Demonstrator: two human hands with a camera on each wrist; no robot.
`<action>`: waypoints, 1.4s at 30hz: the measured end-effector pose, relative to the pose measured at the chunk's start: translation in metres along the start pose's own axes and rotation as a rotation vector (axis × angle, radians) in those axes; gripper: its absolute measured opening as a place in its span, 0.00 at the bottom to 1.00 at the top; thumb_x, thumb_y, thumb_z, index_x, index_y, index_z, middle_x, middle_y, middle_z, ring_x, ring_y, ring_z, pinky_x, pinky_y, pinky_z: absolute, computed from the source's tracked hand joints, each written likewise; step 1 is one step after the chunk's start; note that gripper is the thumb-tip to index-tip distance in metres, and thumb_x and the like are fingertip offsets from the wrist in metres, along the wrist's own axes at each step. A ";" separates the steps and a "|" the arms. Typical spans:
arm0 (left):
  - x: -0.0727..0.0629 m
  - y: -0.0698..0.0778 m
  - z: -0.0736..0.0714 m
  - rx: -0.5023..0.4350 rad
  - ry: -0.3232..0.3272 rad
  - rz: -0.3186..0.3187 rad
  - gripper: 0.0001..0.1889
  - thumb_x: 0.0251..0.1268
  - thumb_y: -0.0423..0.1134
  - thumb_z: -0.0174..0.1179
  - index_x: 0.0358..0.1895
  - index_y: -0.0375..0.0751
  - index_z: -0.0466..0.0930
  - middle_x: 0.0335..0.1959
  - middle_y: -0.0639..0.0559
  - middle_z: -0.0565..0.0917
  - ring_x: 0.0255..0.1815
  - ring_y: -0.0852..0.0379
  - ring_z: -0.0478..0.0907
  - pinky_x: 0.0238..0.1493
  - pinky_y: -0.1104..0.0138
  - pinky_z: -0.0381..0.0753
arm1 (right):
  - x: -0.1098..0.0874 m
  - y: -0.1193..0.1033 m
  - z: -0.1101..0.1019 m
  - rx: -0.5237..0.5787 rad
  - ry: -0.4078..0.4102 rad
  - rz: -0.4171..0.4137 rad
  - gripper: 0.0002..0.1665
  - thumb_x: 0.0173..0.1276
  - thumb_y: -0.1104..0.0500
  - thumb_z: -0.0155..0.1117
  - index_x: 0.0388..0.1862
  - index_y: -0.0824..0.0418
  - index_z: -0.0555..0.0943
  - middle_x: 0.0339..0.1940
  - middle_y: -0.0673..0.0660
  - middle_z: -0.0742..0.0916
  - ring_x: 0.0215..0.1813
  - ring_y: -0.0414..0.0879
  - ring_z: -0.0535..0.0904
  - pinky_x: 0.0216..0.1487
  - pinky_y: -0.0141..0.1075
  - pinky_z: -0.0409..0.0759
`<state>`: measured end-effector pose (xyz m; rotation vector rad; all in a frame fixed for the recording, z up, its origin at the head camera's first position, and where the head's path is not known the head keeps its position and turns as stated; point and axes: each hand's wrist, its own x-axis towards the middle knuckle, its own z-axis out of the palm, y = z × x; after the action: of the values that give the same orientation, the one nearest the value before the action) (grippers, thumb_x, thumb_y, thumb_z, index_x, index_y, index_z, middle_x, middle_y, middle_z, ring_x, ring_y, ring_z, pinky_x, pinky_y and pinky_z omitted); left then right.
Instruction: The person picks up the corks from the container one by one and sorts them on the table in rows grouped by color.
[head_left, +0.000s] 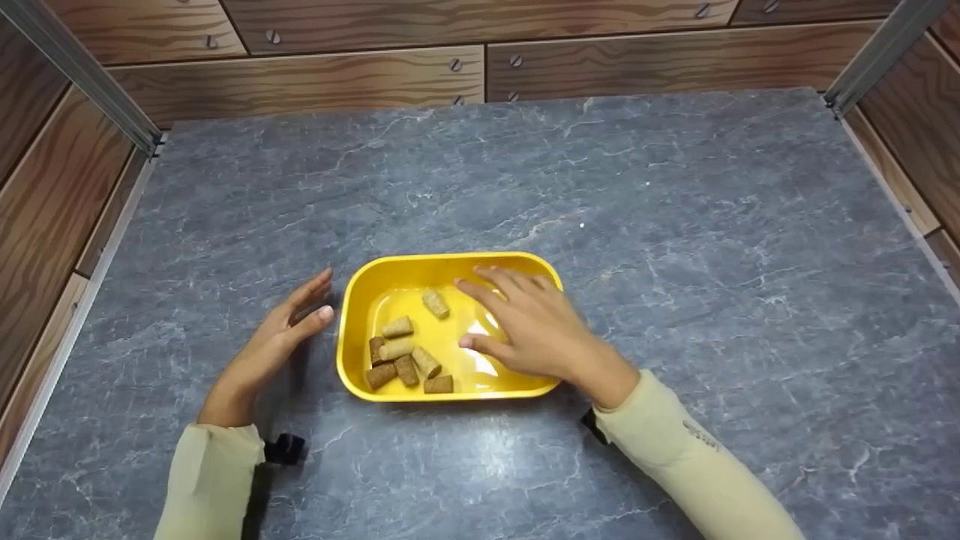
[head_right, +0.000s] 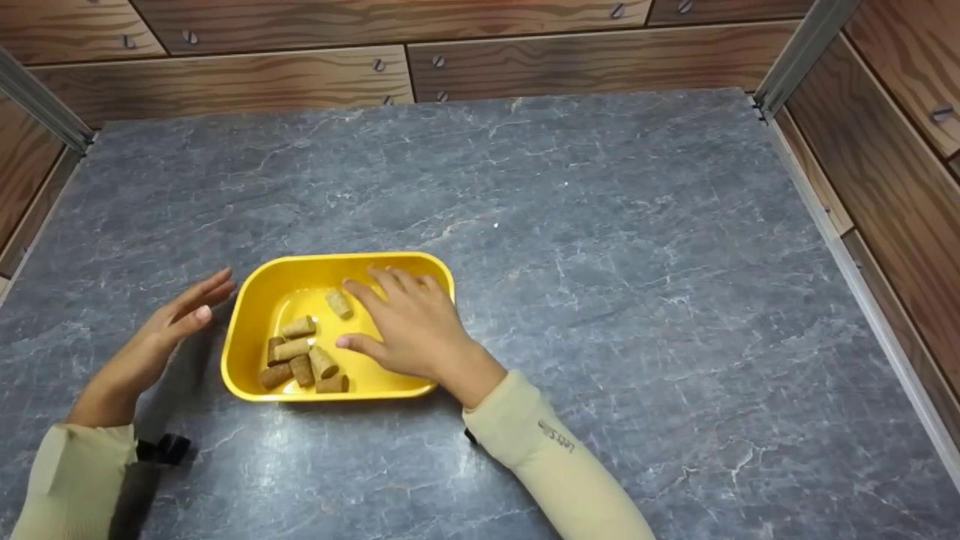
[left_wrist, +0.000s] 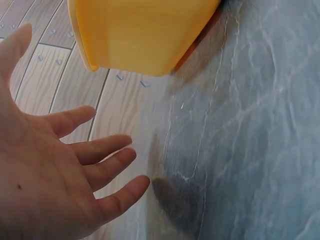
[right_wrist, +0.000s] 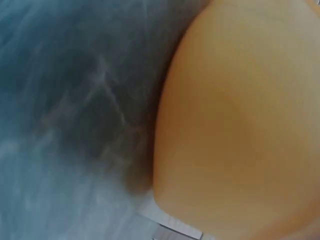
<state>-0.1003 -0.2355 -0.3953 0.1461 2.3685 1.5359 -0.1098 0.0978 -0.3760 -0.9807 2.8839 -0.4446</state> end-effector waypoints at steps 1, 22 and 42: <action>0.000 -0.001 0.000 -0.003 0.000 -0.005 0.32 0.73 0.44 0.48 0.77 0.43 0.52 0.76 0.37 0.57 0.77 0.39 0.52 0.74 0.42 0.49 | 0.001 0.000 0.001 0.006 -0.013 0.000 0.41 0.69 0.30 0.47 0.75 0.47 0.61 0.75 0.57 0.67 0.73 0.57 0.64 0.71 0.57 0.60; 0.002 -0.006 0.003 0.042 0.022 0.048 0.26 0.63 0.38 0.60 0.65 0.42 0.71 0.29 0.52 0.70 0.29 0.61 0.65 0.34 0.70 0.64 | 0.013 -0.014 0.018 0.033 -0.137 -0.120 0.32 0.67 0.36 0.57 0.67 0.46 0.71 0.45 0.51 0.77 0.40 0.44 0.72 0.41 0.36 0.70; 0.004 -0.010 0.001 0.047 -0.011 0.020 0.30 0.59 0.39 0.67 0.66 0.44 0.69 0.29 0.52 0.65 0.26 0.62 0.59 0.29 0.70 0.60 | 0.018 -0.017 0.022 0.041 -0.348 -0.148 0.20 0.63 0.39 0.64 0.50 0.45 0.81 0.43 0.49 0.78 0.42 0.44 0.70 0.41 0.37 0.68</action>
<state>-0.1033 -0.2377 -0.4054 0.1887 2.4026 1.4855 -0.1112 0.0688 -0.3912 -1.1413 2.4962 -0.3035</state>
